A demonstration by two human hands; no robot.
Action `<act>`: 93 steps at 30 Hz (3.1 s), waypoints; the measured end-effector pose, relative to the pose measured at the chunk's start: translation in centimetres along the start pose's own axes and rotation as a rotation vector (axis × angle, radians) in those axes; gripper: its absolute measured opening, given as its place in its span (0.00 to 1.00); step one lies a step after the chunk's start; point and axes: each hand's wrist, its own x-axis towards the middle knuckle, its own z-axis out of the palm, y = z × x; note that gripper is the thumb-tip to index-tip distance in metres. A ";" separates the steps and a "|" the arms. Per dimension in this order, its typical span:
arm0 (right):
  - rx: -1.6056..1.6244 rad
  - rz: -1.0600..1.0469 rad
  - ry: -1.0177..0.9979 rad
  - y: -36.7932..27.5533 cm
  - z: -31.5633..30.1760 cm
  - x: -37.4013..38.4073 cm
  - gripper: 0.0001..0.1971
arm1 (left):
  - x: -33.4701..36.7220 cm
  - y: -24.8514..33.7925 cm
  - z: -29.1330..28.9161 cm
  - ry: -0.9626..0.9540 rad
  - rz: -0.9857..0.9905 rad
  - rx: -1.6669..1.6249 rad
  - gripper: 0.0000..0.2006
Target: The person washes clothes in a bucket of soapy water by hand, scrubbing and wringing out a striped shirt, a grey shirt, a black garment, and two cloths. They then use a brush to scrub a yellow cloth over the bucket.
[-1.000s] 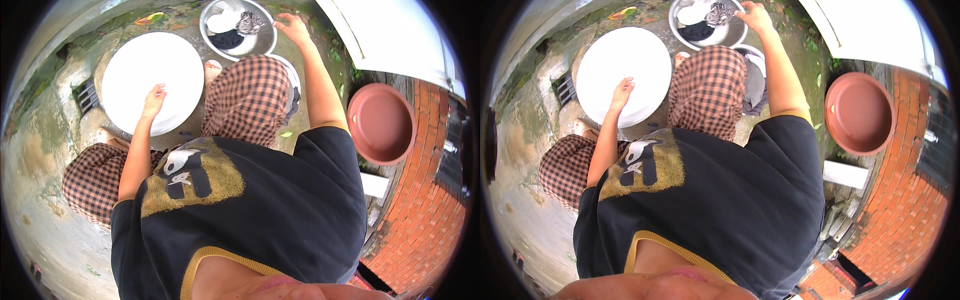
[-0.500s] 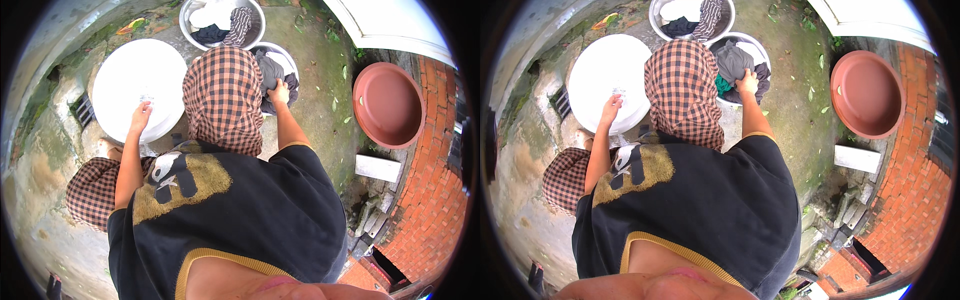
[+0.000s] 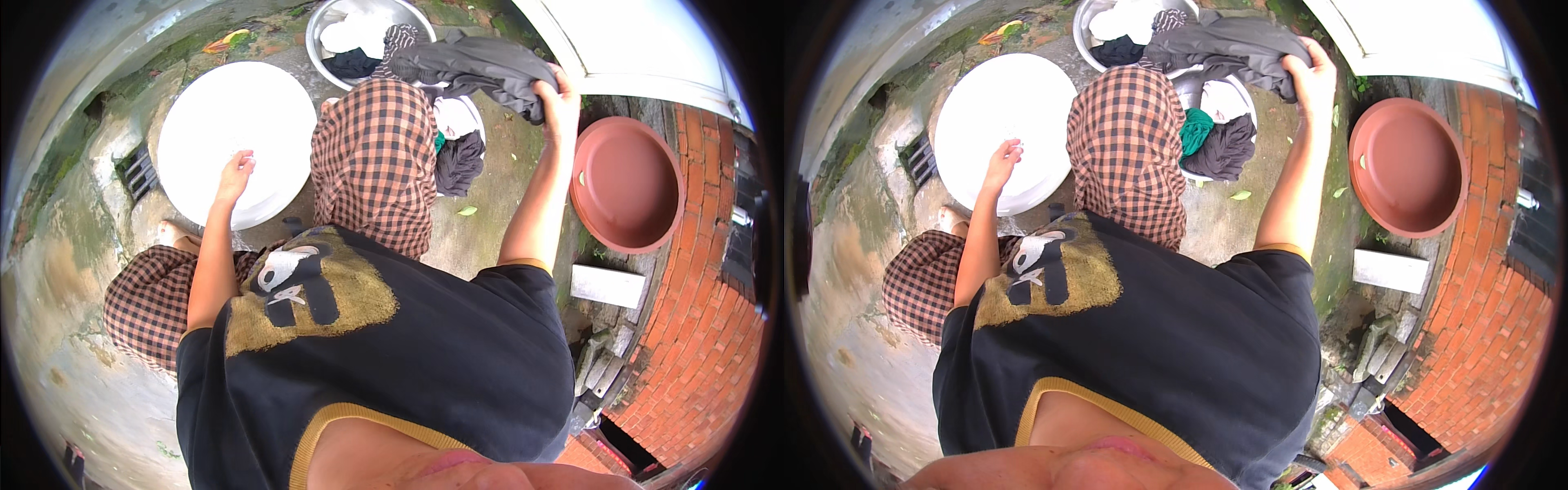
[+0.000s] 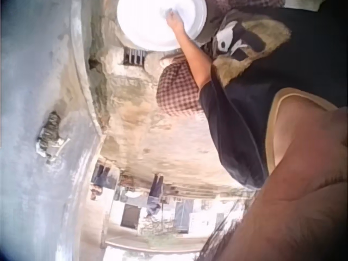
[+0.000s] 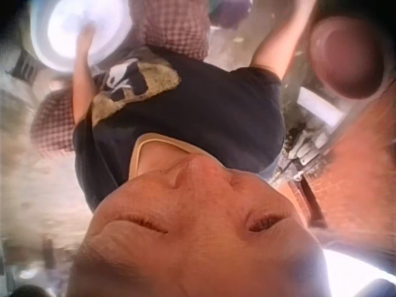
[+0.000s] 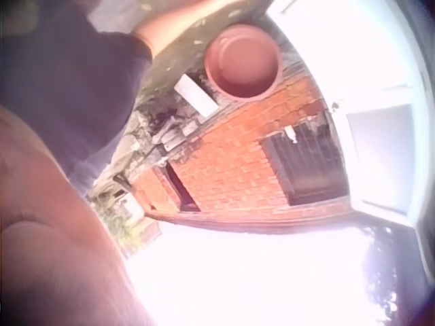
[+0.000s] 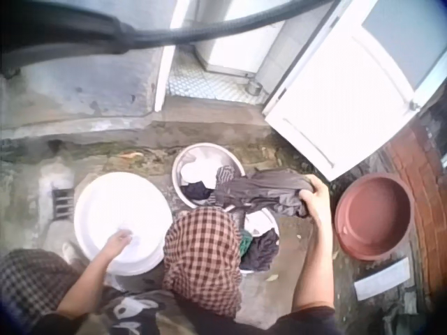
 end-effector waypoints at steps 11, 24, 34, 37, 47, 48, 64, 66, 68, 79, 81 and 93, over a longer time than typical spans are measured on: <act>-0.180 -0.286 -0.766 -14.1 18.1 2.5 0.24 | -1.3 8.2 -3.9 0.114 -0.160 -0.734 0.27; -0.551 -0.117 -1.230 4.9 41.2 -5.0 0.21 | 0.3 0.8 -4.6 0.691 -0.016 -0.551 0.15; -0.806 -0.208 -1.208 13.4 44.2 -15.6 0.44 | -1.5 0.0 -1.0 0.057 -0.200 0.790 0.43; -0.829 -0.293 -1.173 15.1 44.9 -17.3 0.43 | -1.4 -1.7 -0.1 0.003 -0.253 0.871 0.45; -1.063 0.226 -1.594 16.8 50.1 -18.5 0.30 | 0.8 -10.2 0.9 -0.170 -0.447 0.618 0.24; -1.148 0.269 -1.646 18.1 50.2 -18.4 0.29 | 0.9 -9.7 0.8 -0.182 -0.440 0.611 0.24; -0.314 0.238 -1.082 21.8 49.0 -11.0 0.18 | 6.0 -6.3 -3.4 0.289 -0.311 0.203 0.17; -0.412 0.147 -0.904 21.7 48.2 -11.8 0.20 | 5.5 -6.2 -4.5 0.412 -0.351 -0.074 0.18; -0.445 0.162 -0.666 20.7 48.0 -13.9 0.29 | 4.7 -6.9 -6.3 0.552 -0.477 -0.361 0.19; 0.144 0.941 -0.728 20.8 46.3 -16.0 0.26 | 1.3 8.1 -11.7 0.560 -0.093 -1.321 0.06; 0.426 0.731 -0.477 19.8 46.7 -12.8 0.15 | 1.2 8.2 -12.3 0.578 -0.042 -1.249 0.07; -0.322 0.068 -0.845 15.7 47.0 -7.5 0.21 | -0.3 7.8 -16.2 0.715 0.072 -0.982 0.13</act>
